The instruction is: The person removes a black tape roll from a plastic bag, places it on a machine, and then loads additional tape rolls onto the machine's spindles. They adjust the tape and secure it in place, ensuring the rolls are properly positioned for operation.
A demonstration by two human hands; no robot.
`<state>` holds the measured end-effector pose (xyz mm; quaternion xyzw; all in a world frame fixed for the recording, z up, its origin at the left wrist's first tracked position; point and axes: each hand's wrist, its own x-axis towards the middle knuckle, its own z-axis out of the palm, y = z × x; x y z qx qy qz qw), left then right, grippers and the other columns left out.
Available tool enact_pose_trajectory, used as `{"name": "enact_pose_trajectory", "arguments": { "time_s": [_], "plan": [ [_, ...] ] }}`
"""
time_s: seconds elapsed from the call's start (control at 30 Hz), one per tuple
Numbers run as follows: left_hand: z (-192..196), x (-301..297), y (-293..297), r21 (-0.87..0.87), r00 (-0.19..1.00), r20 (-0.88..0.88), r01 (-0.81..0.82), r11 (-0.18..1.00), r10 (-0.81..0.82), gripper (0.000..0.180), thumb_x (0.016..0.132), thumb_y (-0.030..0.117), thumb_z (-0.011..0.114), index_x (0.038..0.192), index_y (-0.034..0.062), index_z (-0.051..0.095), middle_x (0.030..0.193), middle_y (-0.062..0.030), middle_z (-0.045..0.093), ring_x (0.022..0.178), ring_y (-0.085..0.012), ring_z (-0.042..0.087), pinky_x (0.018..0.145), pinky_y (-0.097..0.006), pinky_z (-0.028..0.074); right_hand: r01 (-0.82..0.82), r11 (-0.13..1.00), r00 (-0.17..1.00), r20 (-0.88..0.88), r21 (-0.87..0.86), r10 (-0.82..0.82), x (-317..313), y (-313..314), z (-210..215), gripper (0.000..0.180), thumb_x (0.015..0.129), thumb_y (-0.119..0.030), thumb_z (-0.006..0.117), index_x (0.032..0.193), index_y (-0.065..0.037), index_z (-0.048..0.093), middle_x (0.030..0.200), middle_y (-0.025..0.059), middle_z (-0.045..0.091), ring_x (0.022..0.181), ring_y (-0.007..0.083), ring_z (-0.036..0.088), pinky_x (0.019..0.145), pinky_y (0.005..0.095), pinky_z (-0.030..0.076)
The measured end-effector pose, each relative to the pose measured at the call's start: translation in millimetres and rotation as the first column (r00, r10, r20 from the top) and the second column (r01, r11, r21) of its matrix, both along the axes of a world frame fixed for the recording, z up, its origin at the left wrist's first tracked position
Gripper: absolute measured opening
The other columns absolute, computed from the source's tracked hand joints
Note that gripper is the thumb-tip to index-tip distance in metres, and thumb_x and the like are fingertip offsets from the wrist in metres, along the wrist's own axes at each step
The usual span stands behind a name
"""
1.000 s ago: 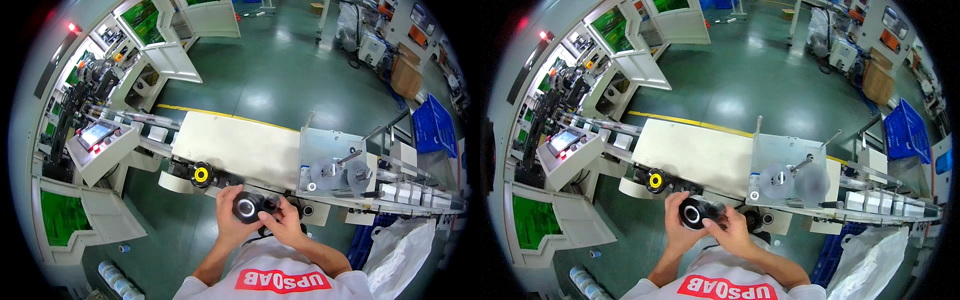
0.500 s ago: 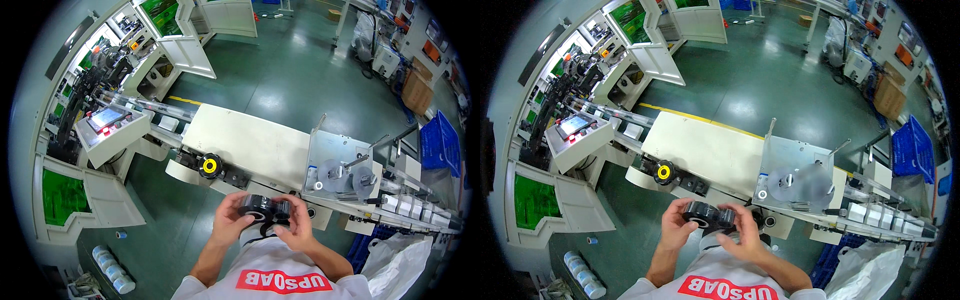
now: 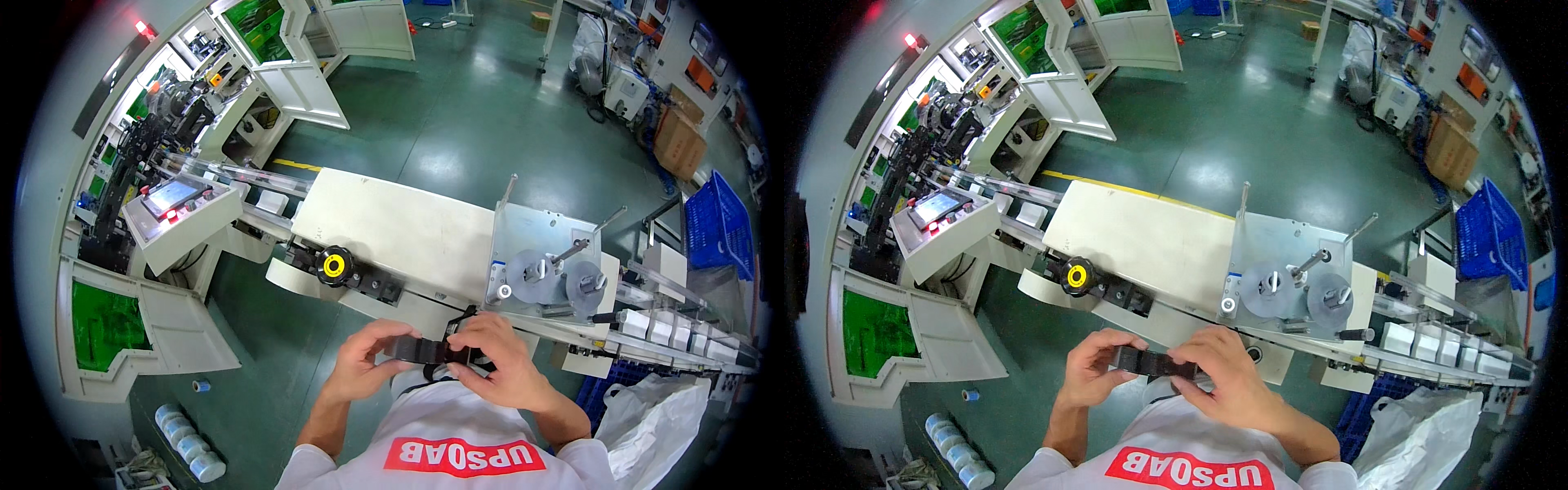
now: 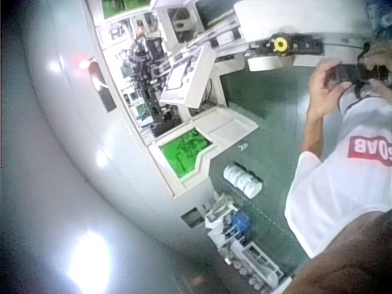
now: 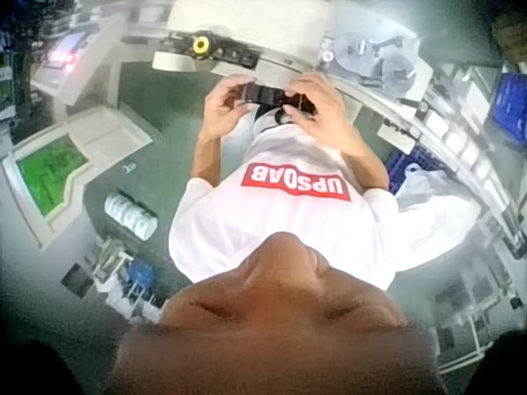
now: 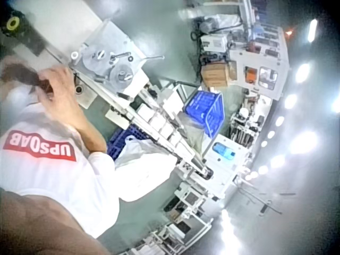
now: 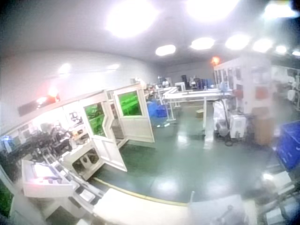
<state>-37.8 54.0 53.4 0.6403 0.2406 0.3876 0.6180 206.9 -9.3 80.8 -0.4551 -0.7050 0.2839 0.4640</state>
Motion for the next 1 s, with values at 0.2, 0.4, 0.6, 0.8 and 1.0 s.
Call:
{"name": "enact_pose_trajectory", "arguments": {
  "time_s": [0.2,0.4,0.6,0.8,1.0],
  "plan": [
    [0.8,-0.5,1.8,0.012,0.991,-0.127,0.036,0.999,-0.034,0.055,0.076,-0.013,0.074,0.126,0.0054,0.060,0.116,-0.0113,0.066,0.101,-0.0184,0.065,0.081,-0.030,0.053,-0.008,0.995,1.000,0.000,-0.095,0.008,3.6,-2.9,0.4,0.038,0.074,-0.003,0.077,0.109,-0.008,0.064,0.093,0.0043,0.065,0.095,0.0279,0.060,0.089,0.0410,0.045],
    [0.0,5.5,4.0,-0.052,0.985,-0.083,0.144,0.988,-0.148,0.048,0.077,-0.007,0.076,0.122,0.0047,0.064,0.117,-0.0113,0.063,0.099,-0.0188,0.063,0.087,-0.034,0.052,-0.212,0.887,0.908,-0.417,-0.409,0.025,6.8,-10.4,-6.4,0.030,0.079,-0.002,0.075,0.107,-0.005,0.064,0.091,0.0036,0.066,0.087,0.0174,0.061,0.082,0.0329,0.047],
    [-26.4,14.5,0.3,-0.188,0.957,0.178,0.262,0.947,-0.229,0.049,0.075,0.000,0.082,0.120,0.0027,0.065,0.115,-0.0111,0.061,0.102,-0.0221,0.061,0.092,-0.036,0.050,-0.321,0.817,0.825,-0.566,-0.480,-0.009,5.6,-15.7,-21.8,0.018,0.087,-0.004,0.072,0.104,-0.001,0.064,0.091,0.0039,0.067,0.084,0.0100,0.061,0.078,0.0280,0.050],
    [-26.7,19.6,-8.1,-0.113,0.990,-0.034,0.131,0.985,-0.135,0.050,0.063,0.006,0.092,0.107,0.0044,0.069,0.097,-0.0068,0.063,0.091,-0.0193,0.060,0.079,-0.032,0.047,-0.324,0.801,0.864,-0.502,-0.504,0.033,4.6,-18.7,-24.9,0.018,0.086,-0.005,0.073,0.101,-0.002,0.064,0.091,0.0040,0.067,0.084,0.0102,0.061,0.078,0.0280,0.051],
    [-15.6,25.5,-6.2,-0.037,0.984,-0.160,0.079,0.996,-0.084,0.044,0.058,0.007,0.094,0.093,0.0049,0.067,0.090,-0.0051,0.063,0.082,-0.0169,0.059,0.071,-0.030,0.045,-0.357,0.766,0.770,-0.632,-0.534,-0.082,-0.7,-26.5,-35.6,0.016,0.086,0.000,0.074,0.085,-0.005,0.058,0.092,0.0065,0.068,0.085,0.0107,0.062,0.079,0.0273,0.050]
  ]
}}
